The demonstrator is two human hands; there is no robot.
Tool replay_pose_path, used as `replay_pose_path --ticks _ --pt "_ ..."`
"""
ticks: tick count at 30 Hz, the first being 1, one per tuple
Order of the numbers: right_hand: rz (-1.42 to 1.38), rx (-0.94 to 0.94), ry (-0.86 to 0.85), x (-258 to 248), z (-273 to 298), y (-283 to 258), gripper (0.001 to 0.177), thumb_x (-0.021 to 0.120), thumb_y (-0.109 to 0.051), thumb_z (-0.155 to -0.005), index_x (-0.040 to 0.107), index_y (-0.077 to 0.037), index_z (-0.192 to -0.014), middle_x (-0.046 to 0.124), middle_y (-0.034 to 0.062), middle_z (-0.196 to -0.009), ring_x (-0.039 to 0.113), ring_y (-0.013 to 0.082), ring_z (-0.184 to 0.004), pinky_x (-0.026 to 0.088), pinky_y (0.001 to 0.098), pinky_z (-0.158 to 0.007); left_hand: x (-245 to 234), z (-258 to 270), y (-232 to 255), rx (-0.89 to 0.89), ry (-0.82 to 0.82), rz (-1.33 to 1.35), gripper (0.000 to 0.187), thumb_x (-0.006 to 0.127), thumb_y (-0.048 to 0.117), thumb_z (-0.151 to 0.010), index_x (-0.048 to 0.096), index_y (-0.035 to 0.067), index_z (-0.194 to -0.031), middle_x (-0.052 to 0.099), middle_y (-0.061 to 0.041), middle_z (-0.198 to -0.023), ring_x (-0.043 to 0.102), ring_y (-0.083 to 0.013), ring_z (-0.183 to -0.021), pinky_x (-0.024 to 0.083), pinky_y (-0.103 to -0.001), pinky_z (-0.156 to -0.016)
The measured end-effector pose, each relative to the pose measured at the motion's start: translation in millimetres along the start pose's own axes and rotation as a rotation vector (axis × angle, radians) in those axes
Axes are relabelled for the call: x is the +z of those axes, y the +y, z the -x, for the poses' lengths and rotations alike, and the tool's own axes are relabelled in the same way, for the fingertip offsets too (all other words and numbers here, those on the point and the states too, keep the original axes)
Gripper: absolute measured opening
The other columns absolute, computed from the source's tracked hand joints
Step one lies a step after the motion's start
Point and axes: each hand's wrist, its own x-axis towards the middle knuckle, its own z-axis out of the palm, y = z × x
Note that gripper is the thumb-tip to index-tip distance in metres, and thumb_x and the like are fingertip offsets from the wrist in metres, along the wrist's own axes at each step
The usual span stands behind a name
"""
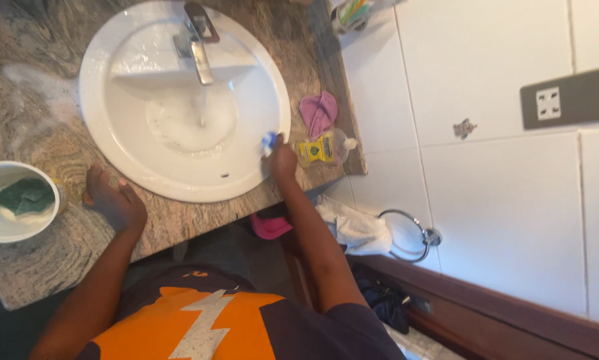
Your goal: Scrubbing a bathroom sink and marble countertop using a sponge.
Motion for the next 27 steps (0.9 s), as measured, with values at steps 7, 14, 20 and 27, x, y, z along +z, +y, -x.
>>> replay_pose_path --ticks 7,14,20,27 --pt "0.509 -0.215 -0.247 1 -29 -46 0.079 0.088 -0.028 -0.066 0.048 -0.003 -0.129 0.072 0.0173 -0.095 0.071 0.0367 -0.088 0.056 0.0492 -0.078 -5 -2 8 -0.058 -0.017 -0.062 0.037 0.038 0.025 -0.119 0.041 -0.005 -0.141 0.042 -0.027 -0.159 0.037 -0.0418 -0.153 0.015 -0.065 -0.123" --pt "0.873 -0.554 0.086 -27 -169 -84 0.039 0.067 -0.018 -0.088 0.058 -0.017 -0.126 0.069 0.0114 -0.095 0.072 0.0302 -0.082 0.056 0.0459 -0.075 -11 -9 22 -0.157 -0.061 -0.051 0.044 0.043 0.027 -0.112 0.048 -0.009 -0.136 0.044 -0.029 -0.156 0.035 -0.0428 -0.152 0.016 -0.064 -0.120" --pt "0.921 -0.627 -0.162 60 -151 -7 0.031 0.064 -0.020 -0.090 0.061 -0.017 -0.121 0.071 0.0108 -0.092 0.073 0.0296 -0.083 0.055 0.0470 -0.071 -7 -11 22 -0.147 -0.068 -0.061 0.042 0.043 0.024 -0.113 0.047 -0.009 -0.137 0.043 -0.030 -0.157 0.034 -0.0438 -0.155 0.020 -0.062 -0.123" --pt "0.956 -0.534 -0.193 51 -166 -52 0.023 0.060 -0.017 -0.093 0.061 -0.018 -0.116 0.070 0.0116 -0.093 0.071 0.0311 -0.086 0.054 0.0494 -0.069 -10 -19 33 -0.167 -0.072 -0.115 0.045 0.043 0.027 -0.110 0.050 -0.010 -0.135 0.046 -0.030 -0.154 0.036 -0.0428 -0.153 0.020 -0.062 -0.119"
